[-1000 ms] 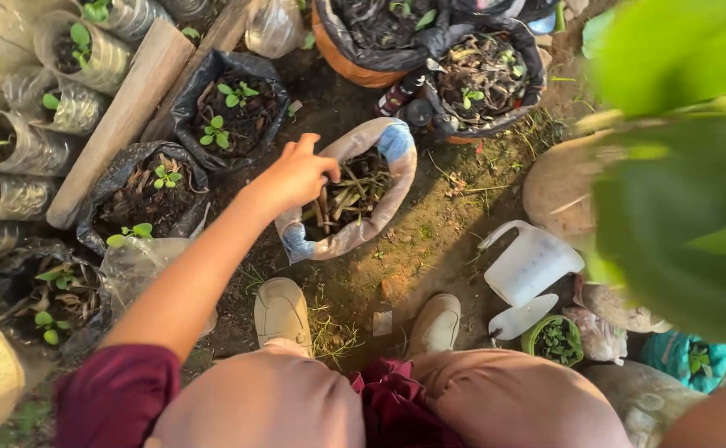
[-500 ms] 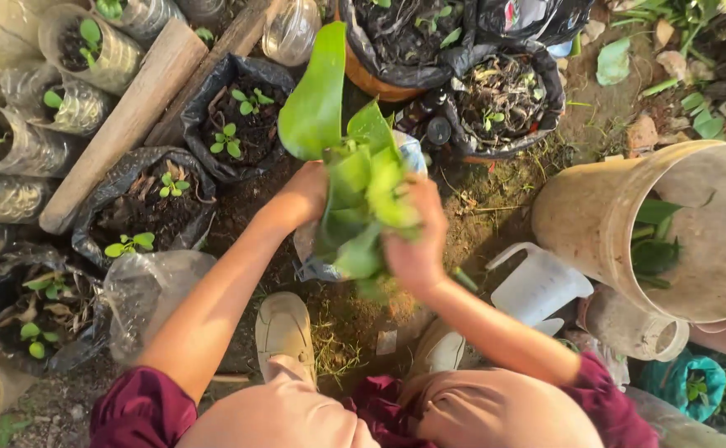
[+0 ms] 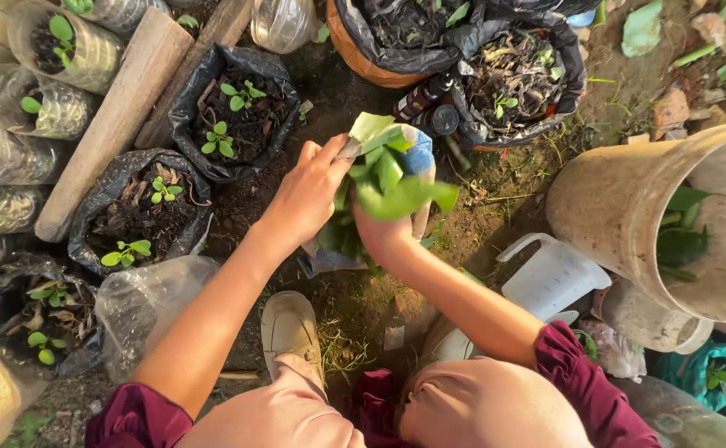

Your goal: Sorting various plant leaves and stems into plastic bags and containers.

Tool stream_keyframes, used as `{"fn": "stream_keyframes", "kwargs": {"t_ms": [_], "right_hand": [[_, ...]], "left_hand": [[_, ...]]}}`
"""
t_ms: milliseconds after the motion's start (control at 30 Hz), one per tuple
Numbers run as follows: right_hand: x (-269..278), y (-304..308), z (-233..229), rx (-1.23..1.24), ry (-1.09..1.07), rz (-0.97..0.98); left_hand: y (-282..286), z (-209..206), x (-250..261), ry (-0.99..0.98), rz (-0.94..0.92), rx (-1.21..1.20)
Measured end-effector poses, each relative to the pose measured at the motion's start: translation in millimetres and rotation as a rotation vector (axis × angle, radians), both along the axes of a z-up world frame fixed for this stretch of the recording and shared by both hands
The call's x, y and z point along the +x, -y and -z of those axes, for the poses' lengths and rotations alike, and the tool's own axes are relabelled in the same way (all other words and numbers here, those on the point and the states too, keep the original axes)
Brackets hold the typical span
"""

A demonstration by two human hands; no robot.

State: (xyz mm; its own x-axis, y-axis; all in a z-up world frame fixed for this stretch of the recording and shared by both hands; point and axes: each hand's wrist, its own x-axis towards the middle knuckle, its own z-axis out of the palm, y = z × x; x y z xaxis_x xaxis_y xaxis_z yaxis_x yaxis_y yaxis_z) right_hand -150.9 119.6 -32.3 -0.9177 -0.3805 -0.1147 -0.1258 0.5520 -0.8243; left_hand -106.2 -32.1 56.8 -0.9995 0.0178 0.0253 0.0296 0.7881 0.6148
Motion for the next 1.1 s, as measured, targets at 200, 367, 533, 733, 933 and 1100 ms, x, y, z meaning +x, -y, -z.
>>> {"fn": "stream_keyframes", "kwargs": {"t_ms": [200,367,533,733,933,1100], "right_hand": [[-44,-12,77,1.173,-0.459,-0.708],[-51,-37,112,1.153,-0.648,-0.660],[-80,-62,140,1.104,-0.896,-1.129],[-85,-66,-69,0.460,0.223,-0.850],[-99,-132,-134,-0.042,0.488,-0.396],[-97,-140,-65,0.302,0.422,-0.147]], "left_hand": [[-7,5,6,-0.014,0.035,0.011],[-26,-1,6,0.098,0.058,-0.118],[-69,1,22,-0.123,0.071,-0.335],[-68,37,11,-0.066,0.128,-0.198],[-56,64,11,-0.072,0.120,-0.220],[-70,58,3,-0.197,0.175,-0.231]]}}
